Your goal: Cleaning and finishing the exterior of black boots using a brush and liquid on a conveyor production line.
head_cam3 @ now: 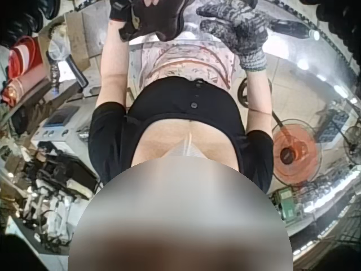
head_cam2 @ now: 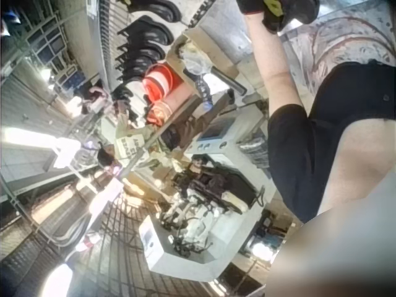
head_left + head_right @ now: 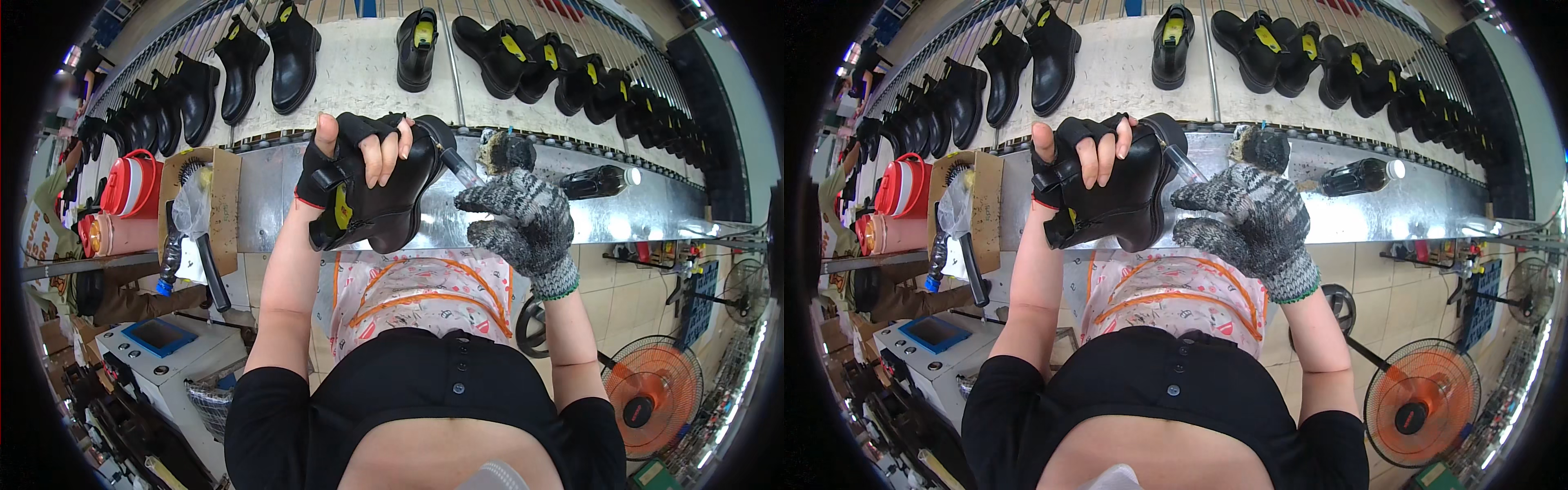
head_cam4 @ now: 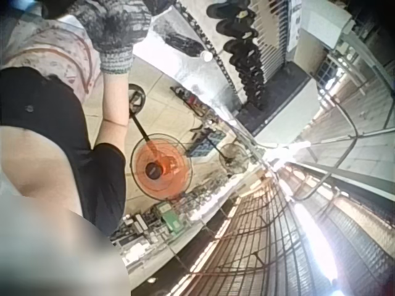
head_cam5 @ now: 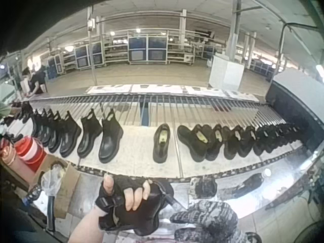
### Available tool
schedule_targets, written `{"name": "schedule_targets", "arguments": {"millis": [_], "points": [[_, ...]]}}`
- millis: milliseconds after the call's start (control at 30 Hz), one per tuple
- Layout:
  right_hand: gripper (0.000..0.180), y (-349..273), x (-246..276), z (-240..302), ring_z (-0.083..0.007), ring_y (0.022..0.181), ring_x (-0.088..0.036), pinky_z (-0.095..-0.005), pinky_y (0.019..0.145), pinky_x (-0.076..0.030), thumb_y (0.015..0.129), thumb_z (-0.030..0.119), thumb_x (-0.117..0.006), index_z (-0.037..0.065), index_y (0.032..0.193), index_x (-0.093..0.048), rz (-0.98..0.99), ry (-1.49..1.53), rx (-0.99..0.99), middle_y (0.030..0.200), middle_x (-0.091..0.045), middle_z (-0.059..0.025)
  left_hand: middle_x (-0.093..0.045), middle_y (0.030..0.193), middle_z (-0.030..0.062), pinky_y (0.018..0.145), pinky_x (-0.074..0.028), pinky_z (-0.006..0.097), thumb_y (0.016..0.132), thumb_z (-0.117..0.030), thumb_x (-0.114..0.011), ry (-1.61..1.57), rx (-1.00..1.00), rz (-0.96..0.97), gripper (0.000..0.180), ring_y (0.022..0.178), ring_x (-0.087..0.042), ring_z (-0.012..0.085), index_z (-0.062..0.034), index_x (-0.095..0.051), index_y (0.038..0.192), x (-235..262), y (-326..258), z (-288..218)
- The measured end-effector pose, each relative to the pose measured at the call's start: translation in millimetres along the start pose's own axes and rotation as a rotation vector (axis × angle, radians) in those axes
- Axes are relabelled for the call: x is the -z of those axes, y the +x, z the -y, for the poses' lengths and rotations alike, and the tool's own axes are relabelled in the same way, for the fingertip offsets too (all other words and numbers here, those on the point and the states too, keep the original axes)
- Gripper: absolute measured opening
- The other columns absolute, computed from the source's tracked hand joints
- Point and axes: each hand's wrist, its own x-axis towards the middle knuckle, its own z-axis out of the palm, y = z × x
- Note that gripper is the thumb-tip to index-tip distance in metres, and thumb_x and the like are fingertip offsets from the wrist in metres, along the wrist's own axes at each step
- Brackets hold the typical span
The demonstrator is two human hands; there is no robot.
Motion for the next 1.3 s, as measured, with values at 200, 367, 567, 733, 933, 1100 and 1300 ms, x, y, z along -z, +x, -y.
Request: {"name": "schedule_targets", "arguments": {"millis": [200,367,567,733,933,1100,1300], "points": [[0.024,7,-8,-7,-0.0188,0.075,-0.059,-0.0308,0.066,-0.046,0.074,0.034,-0.068,0.023,0.095,-0.072,-0.08,-0.055,0.109,0.084,-0.066,0.0019,-0.044,0.048,0.0044,0.094,-0.027,0.035,0.092,-0.063,-0.013,-0.042,-0.059,-0.053,0.082,0.069,-0.041,0.0203,-0.0048,-0.047,0.046,5,1,4],[0.018,12,-37,-21,-0.0164,0.067,-0.055,-0.0322,0.058,-0.043,0.077,0.036,-0.065,0.027,0.091,-0.071,-0.142,-0.117,0.155,0.075,-0.059,0.0036,-0.044,0.051,0.0047,0.092,-0.027,0.034,0.093,-0.062,-0.01,-0.179,-0.124,-0.141,0.08,0.075,-0.04,0.0216,-0.006,-0.047,0.048,22,-7,10],[0.016,20,-86,-40,-0.0164,0.066,-0.054,-0.0327,0.057,-0.041,0.077,0.035,-0.063,0.028,0.09,-0.07,-0.219,-0.099,0.157,0.077,-0.056,0.0024,-0.047,0.056,0.0049,0.094,-0.026,0.034,0.092,-0.064,-0.01,-0.172,-0.126,-0.18,0.079,0.082,-0.04,0.0222,-0.0082,-0.046,0.049,54,-14,6],[0.014,32,-108,-37,-0.018,0.067,-0.055,-0.0341,0.056,-0.042,0.079,0.031,-0.06,0.027,0.089,-0.07,-0.174,-0.099,0.144,0.077,-0.056,0.0005,-0.046,0.056,0.0046,0.096,-0.025,0.033,0.091,-0.065,-0.012,-0.286,-0.154,-0.282,0.078,0.084,-0.041,0.0214,-0.0091,-0.047,0.049,78,-24,10],[0.019,36,-128,-36,-0.0228,0.071,-0.057,-0.035,0.063,-0.045,0.081,0.025,-0.055,0.019,0.088,-0.072,-0.105,-0.039,0.201,0.078,-0.061,-0.0035,-0.047,0.061,0.005,0.101,-0.024,0.035,0.09,-0.067,-0.015,-0.318,-0.165,-0.306,0.076,0.087,-0.041,0.0215,-0.0084,-0.048,0.054,103,-39,13],[0.018,31,-141,-35,-0.0209,0.071,-0.057,-0.0324,0.064,-0.045,0.083,0.021,-0.052,0.016,0.083,-0.07,-0.147,0.156,0.151,0.08,-0.061,-0.0023,-0.047,0.062,0.0052,0.101,-0.025,0.035,0.089,-0.068,-0.014,-0.334,-0.19,-0.367,0.077,0.087,-0.042,0.0219,-0.008,-0.049,0.055,114,-48,16],[0.013,28,-146,-49,-0.0199,0.068,-0.057,-0.0352,0.056,-0.043,0.082,0.021,-0.057,0.022,0.084,-0.07,-0.106,0.195,0.142,0.075,-0.059,-0.0002,-0.049,0.065,0.0061,0.101,-0.025,0.036,0.087,-0.07,-0.013,-0.364,-0.192,-0.332,0.079,0.089,-0.043,0.0225,-0.0075,-0.051,0.057,127,-51,20]]}}
